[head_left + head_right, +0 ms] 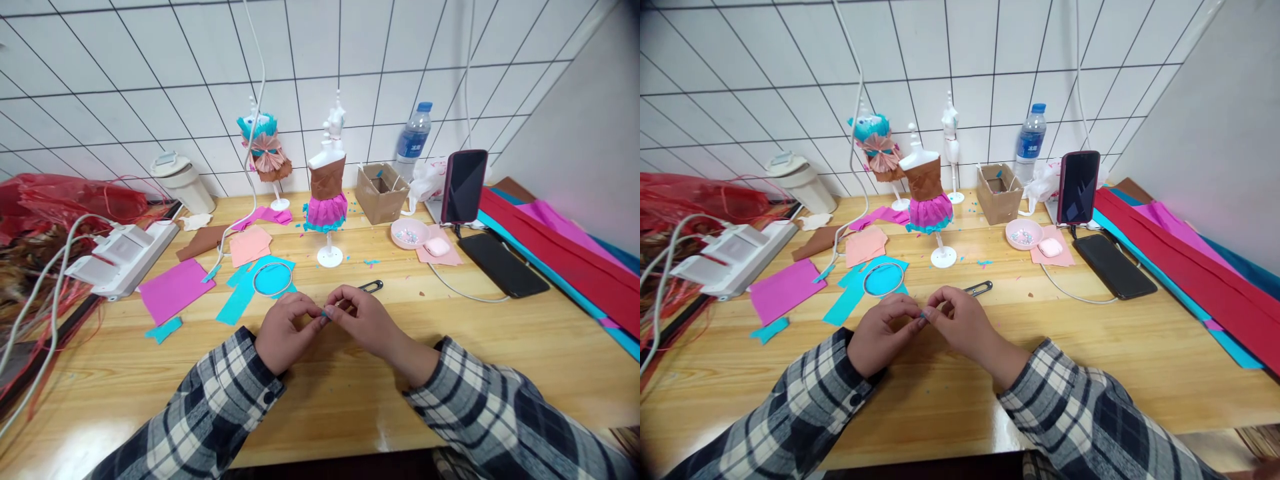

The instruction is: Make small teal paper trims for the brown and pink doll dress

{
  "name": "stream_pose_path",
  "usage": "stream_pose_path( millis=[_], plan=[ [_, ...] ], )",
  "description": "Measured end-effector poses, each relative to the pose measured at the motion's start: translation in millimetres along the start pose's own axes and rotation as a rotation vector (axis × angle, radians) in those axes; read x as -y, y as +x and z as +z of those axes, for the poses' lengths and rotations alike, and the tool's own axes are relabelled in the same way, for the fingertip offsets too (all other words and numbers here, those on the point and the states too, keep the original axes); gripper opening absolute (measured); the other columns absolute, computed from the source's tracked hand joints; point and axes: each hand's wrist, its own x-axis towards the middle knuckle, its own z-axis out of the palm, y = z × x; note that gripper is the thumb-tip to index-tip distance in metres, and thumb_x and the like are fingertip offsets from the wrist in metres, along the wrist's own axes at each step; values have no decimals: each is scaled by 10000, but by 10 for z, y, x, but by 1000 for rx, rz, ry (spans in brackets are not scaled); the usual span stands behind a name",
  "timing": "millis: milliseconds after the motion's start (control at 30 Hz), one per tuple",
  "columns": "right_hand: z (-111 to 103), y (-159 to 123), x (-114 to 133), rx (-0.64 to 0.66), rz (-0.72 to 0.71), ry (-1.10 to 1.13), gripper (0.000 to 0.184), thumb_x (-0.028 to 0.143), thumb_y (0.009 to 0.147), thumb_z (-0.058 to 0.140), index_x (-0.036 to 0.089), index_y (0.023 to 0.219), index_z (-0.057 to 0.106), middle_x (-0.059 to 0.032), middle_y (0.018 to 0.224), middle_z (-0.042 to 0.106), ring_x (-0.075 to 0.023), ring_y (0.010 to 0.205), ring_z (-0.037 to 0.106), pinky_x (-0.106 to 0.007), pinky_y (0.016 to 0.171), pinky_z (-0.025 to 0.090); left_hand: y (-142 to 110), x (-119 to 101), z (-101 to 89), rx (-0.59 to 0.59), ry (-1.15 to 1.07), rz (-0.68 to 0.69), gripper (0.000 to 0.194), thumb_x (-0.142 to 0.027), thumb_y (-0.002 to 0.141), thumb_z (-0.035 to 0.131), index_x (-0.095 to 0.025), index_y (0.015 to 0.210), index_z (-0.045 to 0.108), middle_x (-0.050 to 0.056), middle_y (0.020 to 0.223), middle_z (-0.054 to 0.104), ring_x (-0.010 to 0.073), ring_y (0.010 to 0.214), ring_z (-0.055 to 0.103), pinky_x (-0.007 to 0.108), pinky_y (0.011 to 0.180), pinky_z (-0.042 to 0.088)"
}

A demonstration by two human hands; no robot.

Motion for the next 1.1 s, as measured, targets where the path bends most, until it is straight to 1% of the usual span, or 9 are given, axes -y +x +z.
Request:
stream_pose_path(
  millis=[100, 233, 300, 433, 600, 833, 933, 1000, 1100],
  plan=[
    [-30, 5, 10, 22, 7, 60, 150, 297, 799, 603, 178, 884, 639, -14, 814, 656, -122, 689, 558, -251, 620, 425, 9, -1, -14, -31, -66, -43, 171, -315, 804, 626, -189, 690, 647, 38, 757, 654, 173, 758, 591, 315, 738, 452],
    [-70, 18, 14, 32, 22, -19, 92, 243, 766, 608, 174, 781, 666, 9, 679, 638, -100, 581, 487, -235, 552, 383, 5, 14, -26, -35, -99, -66, 188, -323, 806, 616, -182, 683, 628, 37, 751, 638, 172, 761, 579, 311, 746, 452],
    [-76, 23, 22, 29, 34, -29, 85, 231, 756, 610, 169, 766, 667, 15, 651, 626, -91, 556, 460, -228, 531, 363, -3, 24, -18, -23, -121, -77, 186, -342, 810, 611, -180, 721, 633, 38, 769, 640, 174, 778, 579, 311, 755, 453],
    [-57, 22, 39, -9, 43, -1, 106, 248, 755, 613, 163, 769, 675, 7, 667, 640, -95, 565, 474, -230, 534, 360, -12, 45, 12, 21, -155, -148, 228, -388, 768, 657, -177, 850, 635, 38, 808, 637, 180, 790, 573, 307, 735, 458],
    [-41, 11, 34, -20, 19, -9, 112, 259, 746, 635, 173, 773, 703, 6, 644, 644, -105, 562, 495, -237, 535, 367, -1, 72, 19, 16, -185, -136, 170, -331, 788, 623, -171, 727, 621, 41, 774, 625, 177, 791, 571, 294, 723, 459],
    [-97, 20, 10, -35, 3, -89, 80, 238, 742, 650, 182, 725, 705, 8, 622, 635, -100, 552, 482, -239, 536, 382, -1, 75, 13, 58, -205, -134, 182, -333, 786, 625, -174, 698, 619, 37, 747, 618, 169, 761, 559, 284, 703, 456],
    [-71, 20, -7, -17, 32, 29, 140, 290, 744, 664, 190, 831, 708, 3, 698, 640, -93, 546, 485, -229, 495, 396, 2, 59, 6, 31, -200, -130, 192, -333, 794, 619, -177, 683, 612, 33, 732, 616, 166, 750, 560, 284, 704, 454],
    [-28, 14, -15, 26, 119, 195, 235, 355, 726, 687, 193, 895, 691, 9, 718, 620, -81, 502, 465, -214, 422, 384, 3, 48, -3, -9, -191, -123, 198, -330, 798, 619, -175, 675, 606, 33, 731, 620, 166, 746, 565, 292, 715, 453],
    [53, 1, -18, 44, 285, 481, 300, 401, 655, 746, 189, 844, 649, 52, 643, 553, -57, 434, 414, -192, 357, 349, 6, 30, -11, -65, -174, -113, 205, -326, 796, 622, -171, 663, 600, 33, 726, 617, 164, 727, 570, 299, 713, 453]
  ],
)
